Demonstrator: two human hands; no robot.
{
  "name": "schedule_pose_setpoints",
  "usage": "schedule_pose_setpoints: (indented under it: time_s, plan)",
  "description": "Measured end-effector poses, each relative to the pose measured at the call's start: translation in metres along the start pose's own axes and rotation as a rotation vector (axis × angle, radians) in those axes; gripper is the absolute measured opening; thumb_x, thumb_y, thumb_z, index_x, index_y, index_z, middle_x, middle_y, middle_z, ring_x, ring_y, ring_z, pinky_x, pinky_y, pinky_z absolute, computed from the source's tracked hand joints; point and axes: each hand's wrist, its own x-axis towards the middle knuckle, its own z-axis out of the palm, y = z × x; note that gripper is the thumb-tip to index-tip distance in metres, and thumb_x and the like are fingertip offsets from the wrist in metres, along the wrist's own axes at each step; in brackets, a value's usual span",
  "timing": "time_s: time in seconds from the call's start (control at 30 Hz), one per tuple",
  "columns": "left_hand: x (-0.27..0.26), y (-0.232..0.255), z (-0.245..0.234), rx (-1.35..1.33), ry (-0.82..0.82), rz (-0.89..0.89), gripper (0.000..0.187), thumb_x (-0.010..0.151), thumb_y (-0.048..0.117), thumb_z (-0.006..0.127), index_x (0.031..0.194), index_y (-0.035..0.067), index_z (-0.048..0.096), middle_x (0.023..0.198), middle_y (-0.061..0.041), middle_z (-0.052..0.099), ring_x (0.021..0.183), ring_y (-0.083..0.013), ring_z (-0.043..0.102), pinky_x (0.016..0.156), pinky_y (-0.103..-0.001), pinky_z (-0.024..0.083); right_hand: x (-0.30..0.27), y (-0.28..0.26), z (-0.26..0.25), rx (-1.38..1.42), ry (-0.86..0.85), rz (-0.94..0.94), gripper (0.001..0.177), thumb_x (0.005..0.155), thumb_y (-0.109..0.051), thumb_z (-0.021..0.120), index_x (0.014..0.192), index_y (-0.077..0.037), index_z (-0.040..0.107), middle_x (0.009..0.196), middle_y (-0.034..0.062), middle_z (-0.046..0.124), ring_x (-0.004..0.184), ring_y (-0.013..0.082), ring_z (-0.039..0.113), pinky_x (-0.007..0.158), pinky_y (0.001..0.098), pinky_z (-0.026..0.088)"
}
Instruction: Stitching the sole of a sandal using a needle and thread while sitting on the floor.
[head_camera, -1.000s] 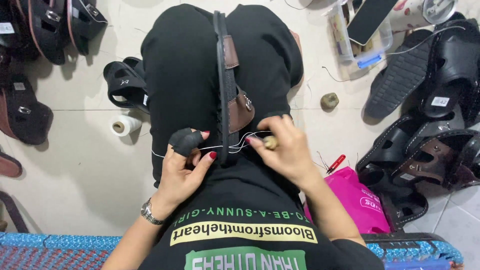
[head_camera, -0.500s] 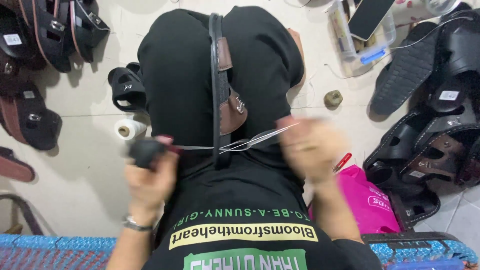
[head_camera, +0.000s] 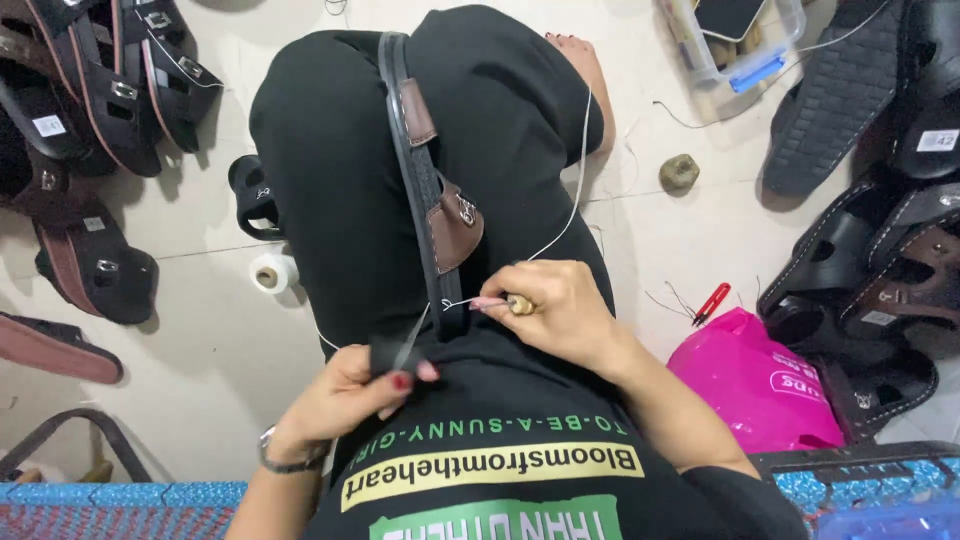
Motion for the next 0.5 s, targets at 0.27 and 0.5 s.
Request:
schedule_pose_setpoints:
  time_s: [0.27, 0.5]
  plan:
    - [0.009, 0.008, 0.025, 0.715, 0.45, 0.428, 0.023, 0.088, 0.013, 0.072, 0.071, 0.0, 0.065, 0.073, -0.012, 0.056, 0.057, -0.0256, 0.051, 0.053, -0.036, 0.045, 0.002, -0.013, 0.024, 0.17, 0.113, 0.159, 0.006, 0.08, -0.004, 0.075, 0.076, -0.003, 0.07, 0.059, 0.0015, 0.064, 0.045, 0.012, 0.05, 0.045, 0.0256, 0.041]
    - [-0.026, -0.069, -0.043, 0.143, 0.031, 0.048, 0.026, 0.092, 0.022, 0.068, 0.074, 0.004, 0.063, 0.096, -0.009, 0.061, 0.068, -0.0189, 0.056, 0.063, -0.034, 0.05, -0.012, 0.001, -0.009, -0.034, 0.055, 0.113, 0.019, 0.088, -0.01, 0.07, 0.106, -0.007, 0.066, 0.073, 0.0049, 0.06, 0.056, 0.0171, 0.051, 0.051, 0.0302, 0.041]
